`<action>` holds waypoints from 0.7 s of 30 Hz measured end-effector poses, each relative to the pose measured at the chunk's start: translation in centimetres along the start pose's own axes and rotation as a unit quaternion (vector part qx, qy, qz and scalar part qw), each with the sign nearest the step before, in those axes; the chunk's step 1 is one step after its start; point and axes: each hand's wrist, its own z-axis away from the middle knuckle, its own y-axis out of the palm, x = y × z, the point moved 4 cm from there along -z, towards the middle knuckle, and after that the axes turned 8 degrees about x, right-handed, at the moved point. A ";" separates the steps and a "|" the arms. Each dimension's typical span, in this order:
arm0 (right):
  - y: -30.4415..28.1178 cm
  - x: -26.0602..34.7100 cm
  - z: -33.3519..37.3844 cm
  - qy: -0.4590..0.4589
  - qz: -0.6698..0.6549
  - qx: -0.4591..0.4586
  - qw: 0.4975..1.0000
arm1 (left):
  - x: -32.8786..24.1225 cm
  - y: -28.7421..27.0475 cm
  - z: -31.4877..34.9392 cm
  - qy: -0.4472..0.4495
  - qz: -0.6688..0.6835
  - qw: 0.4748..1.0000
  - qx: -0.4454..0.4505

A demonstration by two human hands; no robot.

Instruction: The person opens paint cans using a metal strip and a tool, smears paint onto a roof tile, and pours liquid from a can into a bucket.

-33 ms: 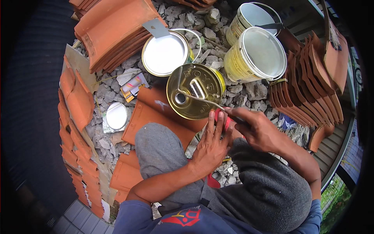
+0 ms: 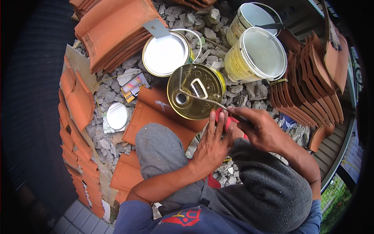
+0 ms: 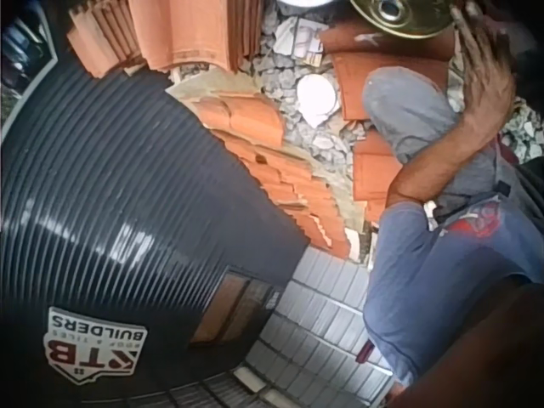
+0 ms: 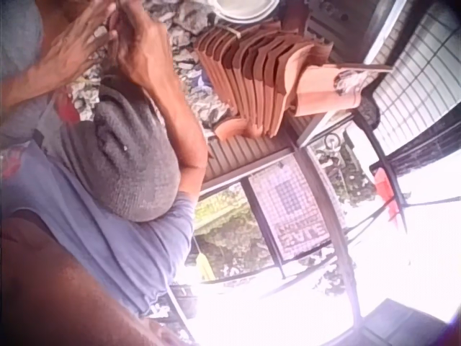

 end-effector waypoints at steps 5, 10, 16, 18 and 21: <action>-2.2 0.4 -0.2 -0.029 -0.112 -0.268 0.957 | 0.2 0.1 0.2 -0.011 -0.035 0.999 0.016; -1.4 1.5 -0.5 0.003 -0.063 -0.058 0.996 | 0.3 0.0 0.0 0.006 -0.049 0.999 0.011; -0.9 0.7 -0.2 0.052 -0.070 0.047 0.995 | 0.3 -0.1 0.0 0.014 -0.064 0.998 -0.013; -2.3 1.2 -0.2 0.036 -0.096 -0.009 0.995 | 0.4 0.0 0.0 0.010 -0.059 0.998 -0.004; -2.7 0.9 0.3 0.020 -0.126 -0.157 0.979 | 0.3 -0.5 0.0 0.004 -0.057 0.998 0.011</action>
